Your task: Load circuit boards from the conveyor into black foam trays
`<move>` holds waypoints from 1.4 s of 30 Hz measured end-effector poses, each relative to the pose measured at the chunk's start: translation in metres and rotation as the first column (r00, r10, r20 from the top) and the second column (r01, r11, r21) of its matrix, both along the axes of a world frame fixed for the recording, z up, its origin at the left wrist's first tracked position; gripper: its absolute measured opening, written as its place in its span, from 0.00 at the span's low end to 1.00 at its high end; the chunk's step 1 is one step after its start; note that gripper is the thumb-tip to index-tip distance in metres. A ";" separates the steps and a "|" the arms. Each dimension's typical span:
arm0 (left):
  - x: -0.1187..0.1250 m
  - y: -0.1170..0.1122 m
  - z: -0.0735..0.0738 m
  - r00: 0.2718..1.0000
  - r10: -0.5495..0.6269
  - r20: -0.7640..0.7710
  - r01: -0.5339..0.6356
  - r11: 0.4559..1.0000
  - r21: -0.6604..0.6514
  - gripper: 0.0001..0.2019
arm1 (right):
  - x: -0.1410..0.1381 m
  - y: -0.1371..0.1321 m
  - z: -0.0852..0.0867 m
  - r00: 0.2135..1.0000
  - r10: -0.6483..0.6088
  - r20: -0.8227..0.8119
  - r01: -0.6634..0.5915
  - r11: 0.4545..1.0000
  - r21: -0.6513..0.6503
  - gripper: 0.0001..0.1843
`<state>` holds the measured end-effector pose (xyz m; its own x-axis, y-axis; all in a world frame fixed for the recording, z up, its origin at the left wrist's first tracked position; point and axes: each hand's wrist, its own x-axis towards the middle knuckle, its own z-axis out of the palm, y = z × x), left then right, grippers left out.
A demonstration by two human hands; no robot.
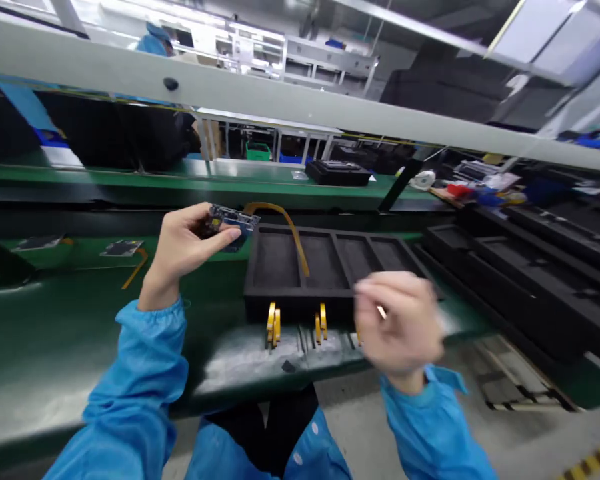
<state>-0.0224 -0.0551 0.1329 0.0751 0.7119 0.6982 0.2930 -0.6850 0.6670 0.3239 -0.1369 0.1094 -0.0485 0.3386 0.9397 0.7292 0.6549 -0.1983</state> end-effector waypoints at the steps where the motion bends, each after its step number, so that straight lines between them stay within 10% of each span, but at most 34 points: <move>1: 0.008 -0.005 0.001 1.000 -0.020 -0.023 0.021 1.000 0.017 0.12 | -0.023 -0.005 0.010 0.977 0.099 0.187 -0.105 0.994 0.020 0.14; 7: 0.031 -0.021 -0.006 0.968 -0.160 -0.194 0.176 0.982 0.071 0.06 | -0.084 0.008 0.027 0.963 0.138 0.230 -0.122 0.989 -0.084 0.18; 42: 0.058 -0.028 -0.019 0.914 -0.319 -0.251 0.349 0.933 0.086 0.07 | -0.063 0.009 0.018 0.975 0.221 0.018 -0.195 0.892 -0.407 0.07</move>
<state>0.0359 -0.0831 0.1141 0.4613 0.5245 0.7156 0.1668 -0.8435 0.5106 0.2610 -0.1276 0.1276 -0.2125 0.6615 0.7192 0.6045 0.6672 -0.4352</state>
